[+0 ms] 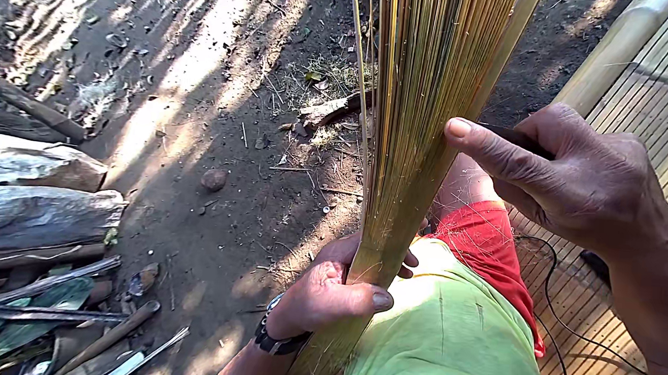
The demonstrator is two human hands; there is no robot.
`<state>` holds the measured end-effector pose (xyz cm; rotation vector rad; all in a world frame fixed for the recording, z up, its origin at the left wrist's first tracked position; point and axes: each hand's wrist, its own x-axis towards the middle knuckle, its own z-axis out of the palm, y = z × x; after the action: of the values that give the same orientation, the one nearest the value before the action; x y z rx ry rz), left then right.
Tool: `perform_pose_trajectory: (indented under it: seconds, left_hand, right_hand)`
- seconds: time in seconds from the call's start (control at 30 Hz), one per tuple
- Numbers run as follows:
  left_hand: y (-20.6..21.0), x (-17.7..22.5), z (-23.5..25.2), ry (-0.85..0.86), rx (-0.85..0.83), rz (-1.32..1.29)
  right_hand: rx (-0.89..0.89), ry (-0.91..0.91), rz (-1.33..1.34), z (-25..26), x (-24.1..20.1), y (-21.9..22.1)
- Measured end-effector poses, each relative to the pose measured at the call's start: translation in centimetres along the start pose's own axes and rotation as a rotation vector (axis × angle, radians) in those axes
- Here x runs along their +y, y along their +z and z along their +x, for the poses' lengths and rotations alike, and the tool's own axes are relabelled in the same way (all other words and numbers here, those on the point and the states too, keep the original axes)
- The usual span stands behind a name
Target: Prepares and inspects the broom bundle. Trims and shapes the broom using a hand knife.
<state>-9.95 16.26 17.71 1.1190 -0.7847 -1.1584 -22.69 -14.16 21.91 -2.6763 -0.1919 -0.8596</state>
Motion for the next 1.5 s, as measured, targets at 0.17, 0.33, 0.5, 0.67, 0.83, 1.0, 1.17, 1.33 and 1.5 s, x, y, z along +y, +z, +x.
perform_pose_trajectory:
  seconds: [0.17,0.33,0.5,0.67,0.83,1.0,1.17,1.33,1.5]
  left_hand:
    - [-0.1,0.7,0.1,0.036,0.006,0.025]
    - [-0.3,0.9,0.5,0.013,-0.017,-0.038]
    - [-0.7,1.2,0.8,-0.010,-0.015,-0.105]
    - [-0.7,1.4,0.9,-0.039,0.023,-0.112]
    - [0.0,1.5,0.7,-0.043,0.003,-0.066]
    - [-0.2,1.5,0.4,-0.031,-0.029,-0.083]
    - [-0.5,1.6,0.5,-0.035,-0.021,-0.092]
    - [-0.6,1.3,0.2,-0.037,-0.019,-0.113]
    - [-0.8,1.3,0.3,-0.044,-0.014,-0.112]
  right_hand:
    - [-0.195,-0.187,0.356,-4.2,-3.9,1.6]
    - [-0.117,-0.137,0.556,-5.7,-4.4,3.0]
    - [0.022,-0.059,0.559,-4.8,-2.8,2.3]
    - [0.095,0.049,0.439,-3.7,-2.7,2.8]
    - [0.162,0.117,0.361,-1.6,-1.8,3.4]
    - [0.160,0.099,0.361,-0.8,-2.1,3.8]
    - [0.139,0.097,0.357,-0.3,-2.2,3.9]
    - [0.130,0.081,0.374,0.1,-2.3,4.0]
    - [0.131,0.074,0.363,0.5,-2.4,4.1]
